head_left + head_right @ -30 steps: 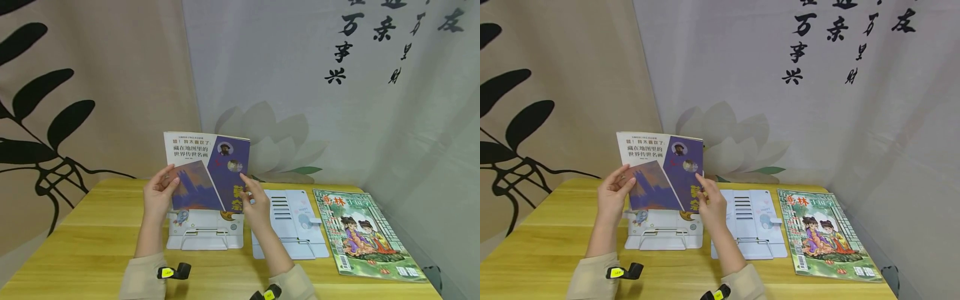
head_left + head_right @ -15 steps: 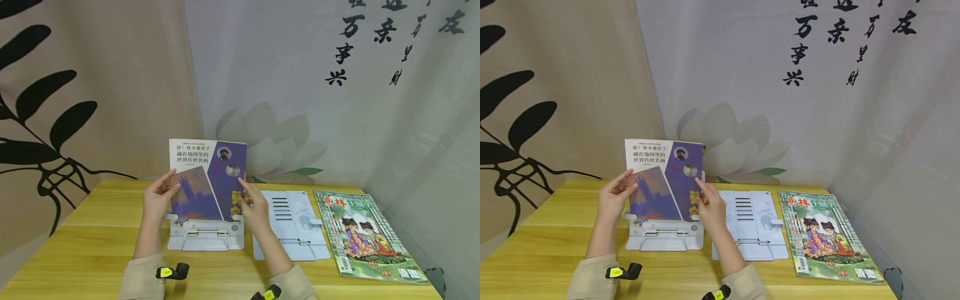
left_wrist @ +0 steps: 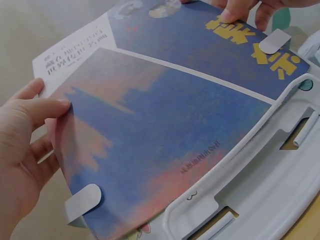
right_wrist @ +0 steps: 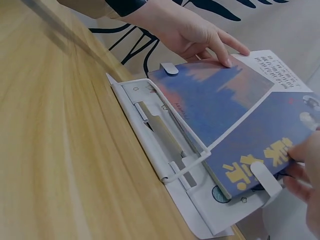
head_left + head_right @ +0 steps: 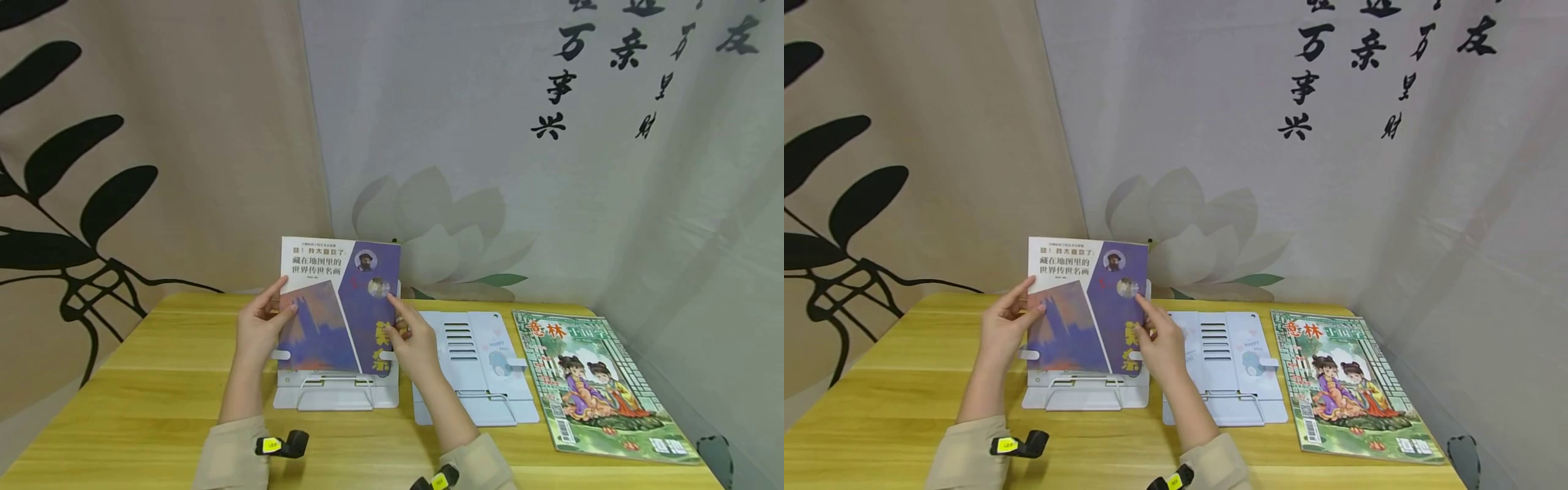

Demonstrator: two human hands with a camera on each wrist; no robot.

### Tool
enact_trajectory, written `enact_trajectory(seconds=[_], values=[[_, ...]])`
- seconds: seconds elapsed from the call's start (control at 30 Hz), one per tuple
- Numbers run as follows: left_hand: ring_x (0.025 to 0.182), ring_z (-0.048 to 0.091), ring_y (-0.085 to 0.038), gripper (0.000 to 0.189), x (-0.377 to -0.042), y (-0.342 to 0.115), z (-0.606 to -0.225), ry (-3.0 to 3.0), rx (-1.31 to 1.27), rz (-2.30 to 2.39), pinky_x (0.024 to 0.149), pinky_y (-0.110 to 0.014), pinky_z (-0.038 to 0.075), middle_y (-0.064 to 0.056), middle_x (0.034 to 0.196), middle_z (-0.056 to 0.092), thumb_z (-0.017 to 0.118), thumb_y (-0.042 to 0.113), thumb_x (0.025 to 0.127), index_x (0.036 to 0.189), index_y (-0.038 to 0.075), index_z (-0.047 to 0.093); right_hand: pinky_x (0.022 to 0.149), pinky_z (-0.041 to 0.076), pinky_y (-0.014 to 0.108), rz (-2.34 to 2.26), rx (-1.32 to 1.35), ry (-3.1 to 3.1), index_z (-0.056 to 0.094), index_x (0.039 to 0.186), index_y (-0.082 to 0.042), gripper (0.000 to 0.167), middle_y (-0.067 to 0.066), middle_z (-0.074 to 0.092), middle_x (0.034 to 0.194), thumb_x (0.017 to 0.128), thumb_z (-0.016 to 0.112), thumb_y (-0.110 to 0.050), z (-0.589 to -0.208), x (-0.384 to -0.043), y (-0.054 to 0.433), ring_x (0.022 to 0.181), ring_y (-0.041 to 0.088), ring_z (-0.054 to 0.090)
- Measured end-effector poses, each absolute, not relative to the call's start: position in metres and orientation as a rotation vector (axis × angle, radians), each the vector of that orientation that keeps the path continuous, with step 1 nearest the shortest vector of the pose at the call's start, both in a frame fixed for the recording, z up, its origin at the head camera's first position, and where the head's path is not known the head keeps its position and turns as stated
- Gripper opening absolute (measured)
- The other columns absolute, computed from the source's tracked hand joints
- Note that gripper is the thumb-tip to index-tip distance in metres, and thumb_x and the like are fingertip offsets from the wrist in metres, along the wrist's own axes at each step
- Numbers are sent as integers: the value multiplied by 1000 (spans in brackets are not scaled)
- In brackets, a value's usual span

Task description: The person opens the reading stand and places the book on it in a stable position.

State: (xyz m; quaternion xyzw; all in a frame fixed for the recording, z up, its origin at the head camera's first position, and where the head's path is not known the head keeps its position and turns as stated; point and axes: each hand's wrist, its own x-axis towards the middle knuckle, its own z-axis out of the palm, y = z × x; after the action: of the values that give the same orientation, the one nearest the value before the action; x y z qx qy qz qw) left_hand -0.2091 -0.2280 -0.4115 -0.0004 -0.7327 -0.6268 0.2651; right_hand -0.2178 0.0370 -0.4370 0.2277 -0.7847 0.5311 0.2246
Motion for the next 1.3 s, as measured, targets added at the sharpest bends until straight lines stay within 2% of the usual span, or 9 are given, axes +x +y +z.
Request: enact_trajectory(seconds=[0.23,0.4,0.57,0.73,0.97,1.1,1.3], values=[[67,50,-12,50,-209,-233,-415,-2090,8,-1588,46,-19,40,-8,77,53,73,0,83,130,14,62,63,54,25,1489,631,-2206,54,137,-16,61,6,63,94,83,69,7,-440,-218,37,76,17,61],[70,51,-13,47,-208,-235,-415,-2155,-13,-1525,48,-20,42,-9,89,55,74,5,83,128,14,64,62,53,24,1452,629,-2245,56,136,-18,58,3,62,85,84,70,4,-440,-219,38,74,14,61],[72,53,-14,42,-205,-239,-414,-2206,-61,-1480,52,-21,43,-12,84,58,74,8,85,125,11,65,58,51,24,1413,630,-2288,59,133,-18,53,-3,61,76,84,71,0,-439,-220,40,67,11,58],[70,52,-17,41,-201,-244,-413,-2252,-107,-1477,53,-22,42,-13,80,55,72,9,86,126,8,64,58,51,24,1416,591,-2367,60,132,-20,52,-5,64,75,84,73,-4,-435,-217,40,64,9,58],[71,54,-24,38,-199,-246,-406,-2377,-76,-1331,49,-25,46,-10,97,56,69,8,89,127,12,64,57,50,22,1308,535,-2406,62,131,-17,57,-2,64,71,78,77,-1,-427,-212,35,62,8,58],[83,58,-30,37,-195,-245,-401,-2399,-109,-1225,59,-28,50,-13,106,58,68,3,88,124,9,65,57,49,19,1232,524,-2437,59,133,-15,61,-1,58,75,77,78,2,-424,-208,32,64,8,56],[95,56,-31,39,-192,-240,-389,-2376,-153,-1136,71,-27,48,-18,116,55,70,1,86,124,3,64,59,50,19,1265,500,-2453,59,133,-12,55,3,60,88,81,75,-2,-416,-202,39,76,15,63]])
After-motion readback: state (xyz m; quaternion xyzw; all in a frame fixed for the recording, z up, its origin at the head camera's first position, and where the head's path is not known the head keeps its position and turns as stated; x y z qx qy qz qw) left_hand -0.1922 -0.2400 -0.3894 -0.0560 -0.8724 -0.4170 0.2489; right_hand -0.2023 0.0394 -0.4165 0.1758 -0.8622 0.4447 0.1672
